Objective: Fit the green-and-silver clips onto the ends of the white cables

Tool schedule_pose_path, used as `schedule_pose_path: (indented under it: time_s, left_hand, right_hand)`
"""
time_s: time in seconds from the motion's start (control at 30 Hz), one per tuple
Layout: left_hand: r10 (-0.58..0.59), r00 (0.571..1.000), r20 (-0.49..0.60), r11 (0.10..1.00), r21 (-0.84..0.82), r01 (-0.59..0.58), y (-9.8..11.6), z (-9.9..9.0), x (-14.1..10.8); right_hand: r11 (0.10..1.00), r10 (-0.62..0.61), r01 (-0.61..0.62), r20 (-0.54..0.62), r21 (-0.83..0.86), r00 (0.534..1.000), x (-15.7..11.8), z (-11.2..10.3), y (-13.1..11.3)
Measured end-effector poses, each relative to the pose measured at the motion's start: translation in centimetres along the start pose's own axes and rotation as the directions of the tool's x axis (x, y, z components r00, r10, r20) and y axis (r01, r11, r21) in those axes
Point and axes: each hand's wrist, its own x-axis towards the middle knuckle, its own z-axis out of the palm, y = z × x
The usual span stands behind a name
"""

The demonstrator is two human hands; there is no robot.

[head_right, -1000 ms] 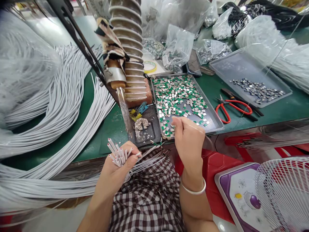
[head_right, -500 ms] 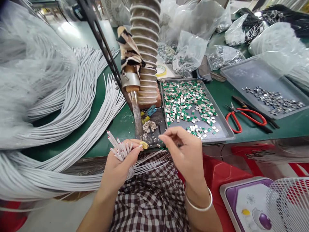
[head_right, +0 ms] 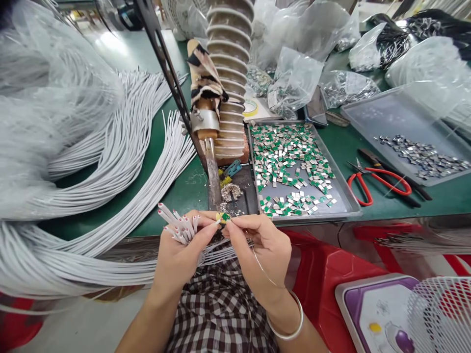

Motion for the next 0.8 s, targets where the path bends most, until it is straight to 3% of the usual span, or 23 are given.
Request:
schedule_pose_path:
  time_s: [0.27,0.47,0.63,0.8]
  left_hand:
    - [-0.007,1.0,0.0,1.0,0.006,0.007,0.2,-0.2,-0.1]
    - [-0.007,1.0,-0.009,0.998,0.07,0.008,0.7,-0.4,0.2]
    - [0.018,1.0,0.008,0.998,0.068,-0.018,1.2,-0.3,0.6]
    - [0.013,1.0,-0.003,0.997,0.076,-0.013,1.4,-0.3,0.9]
  right_hand:
    - [0.996,-0.053,0.052,-0.013,-0.066,0.998,-0.4,0.1,0.0]
    - [0.959,-0.277,0.259,-0.176,-0.118,0.945,-0.6,0.4,0.8]
    - [0.842,-0.484,0.447,-0.059,-0.304,0.873,-0.1,-0.2,0.1]
    - [0.75,-0.549,0.491,-0.003,-0.444,0.836,0.4,-0.2,-0.6]
